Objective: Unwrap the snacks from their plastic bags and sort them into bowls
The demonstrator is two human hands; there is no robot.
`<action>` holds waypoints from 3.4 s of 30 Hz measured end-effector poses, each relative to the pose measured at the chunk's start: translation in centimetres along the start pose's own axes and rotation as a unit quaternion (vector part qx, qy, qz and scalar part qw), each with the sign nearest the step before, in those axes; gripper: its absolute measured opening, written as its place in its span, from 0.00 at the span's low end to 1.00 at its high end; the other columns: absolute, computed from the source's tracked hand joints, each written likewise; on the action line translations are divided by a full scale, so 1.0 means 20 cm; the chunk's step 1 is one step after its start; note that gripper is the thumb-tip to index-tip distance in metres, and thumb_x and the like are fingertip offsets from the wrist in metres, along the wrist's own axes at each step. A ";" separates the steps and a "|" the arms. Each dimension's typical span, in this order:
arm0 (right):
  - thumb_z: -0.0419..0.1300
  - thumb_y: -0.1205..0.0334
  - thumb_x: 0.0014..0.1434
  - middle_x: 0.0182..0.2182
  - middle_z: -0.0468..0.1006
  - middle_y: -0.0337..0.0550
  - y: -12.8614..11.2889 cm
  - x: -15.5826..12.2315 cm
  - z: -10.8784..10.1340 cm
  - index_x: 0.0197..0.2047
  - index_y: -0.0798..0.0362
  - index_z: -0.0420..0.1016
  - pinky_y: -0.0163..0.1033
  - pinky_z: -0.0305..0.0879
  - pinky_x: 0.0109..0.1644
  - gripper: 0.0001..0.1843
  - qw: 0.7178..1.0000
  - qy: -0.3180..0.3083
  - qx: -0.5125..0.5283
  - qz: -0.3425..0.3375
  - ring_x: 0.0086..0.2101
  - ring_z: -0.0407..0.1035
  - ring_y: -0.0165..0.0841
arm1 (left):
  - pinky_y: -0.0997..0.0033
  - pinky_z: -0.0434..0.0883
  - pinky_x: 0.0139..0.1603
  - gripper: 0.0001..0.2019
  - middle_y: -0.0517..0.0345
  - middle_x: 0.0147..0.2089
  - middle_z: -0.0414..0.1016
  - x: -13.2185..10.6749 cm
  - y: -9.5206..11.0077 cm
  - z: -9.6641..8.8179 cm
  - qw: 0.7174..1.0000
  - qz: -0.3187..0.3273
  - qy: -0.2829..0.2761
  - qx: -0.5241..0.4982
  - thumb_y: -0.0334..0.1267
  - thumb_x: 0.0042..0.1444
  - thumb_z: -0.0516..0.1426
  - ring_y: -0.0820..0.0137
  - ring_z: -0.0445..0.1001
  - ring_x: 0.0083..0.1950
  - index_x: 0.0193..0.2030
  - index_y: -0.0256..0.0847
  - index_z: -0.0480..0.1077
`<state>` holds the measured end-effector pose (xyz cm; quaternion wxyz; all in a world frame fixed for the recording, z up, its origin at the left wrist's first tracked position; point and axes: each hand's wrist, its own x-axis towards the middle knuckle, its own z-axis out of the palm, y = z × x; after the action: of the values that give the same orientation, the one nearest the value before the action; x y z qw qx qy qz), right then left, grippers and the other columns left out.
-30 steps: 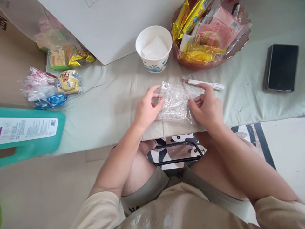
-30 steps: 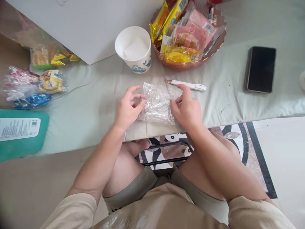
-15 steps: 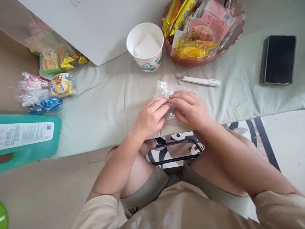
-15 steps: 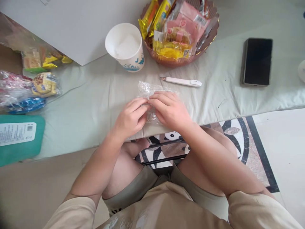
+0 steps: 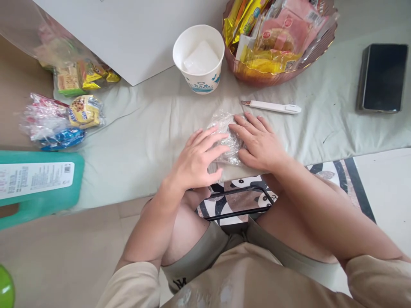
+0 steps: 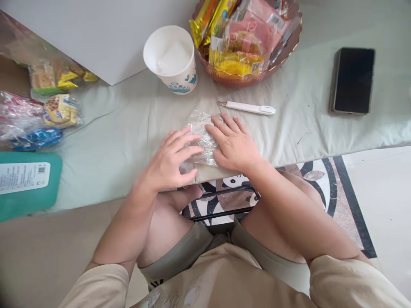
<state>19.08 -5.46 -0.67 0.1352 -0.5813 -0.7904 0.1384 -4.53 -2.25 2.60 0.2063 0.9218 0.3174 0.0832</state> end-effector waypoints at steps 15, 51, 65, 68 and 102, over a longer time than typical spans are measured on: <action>0.57 0.65 0.65 0.45 0.87 0.44 -0.06 -0.01 0.04 0.40 0.47 0.78 0.58 0.63 0.70 0.08 0.982 0.117 0.127 -0.077 0.55 0.79 0.44 | 0.46 0.72 0.64 0.18 0.48 0.62 0.81 0.01 -0.03 0.03 0.992 -0.089 0.085 0.018 0.38 0.55 0.67 0.48 0.76 0.66 0.53 0.45 0.79; 0.54 0.68 0.67 0.47 0.82 0.47 -0.04 0.05 0.03 0.51 0.45 0.78 0.53 0.67 0.54 0.15 0.963 0.242 0.044 -0.107 0.48 0.75 0.44 | 0.57 0.75 0.58 0.17 0.47 0.65 0.64 0.00 -0.18 0.11 0.968 -0.155 0.198 -0.010 0.28 0.60 0.60 0.63 0.73 0.55 0.54 0.48 0.74; 0.55 0.61 0.71 0.42 0.85 0.46 -0.08 0.09 0.08 0.39 0.47 0.78 0.50 0.66 0.50 0.12 0.988 0.136 0.035 -0.056 0.45 0.76 0.42 | 0.45 0.69 0.70 0.10 0.46 0.60 0.74 -0.01 -0.22 0.07 0.956 -0.192 0.222 -0.014 0.40 0.58 0.62 0.53 0.73 0.64 0.46 0.46 0.80; 0.56 0.59 0.68 0.37 0.83 0.46 -0.08 0.08 0.04 0.37 0.48 0.75 0.48 0.67 0.46 0.09 0.974 0.133 0.179 -0.027 0.40 0.75 0.40 | 0.49 0.69 0.72 0.13 0.46 0.61 0.74 -0.02 -0.24 0.04 0.944 -0.173 0.258 -0.111 0.47 0.62 0.58 0.55 0.72 0.66 0.50 0.46 0.77; 0.61 0.53 0.57 0.23 0.67 0.34 -0.15 0.15 -0.01 0.32 0.50 0.71 0.37 0.55 0.29 0.09 0.818 0.069 0.558 0.123 0.25 0.60 0.28 | 0.75 0.65 0.28 0.15 0.60 0.30 0.73 0.13 -0.09 0.04 0.771 -0.210 0.182 -0.573 0.50 0.53 0.68 0.76 0.67 0.28 0.33 0.40 0.77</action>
<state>15.67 -3.53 0.80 0.4723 -0.5073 -0.4882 0.5303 -3.16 0.43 1.14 0.6469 0.5109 0.4283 0.3701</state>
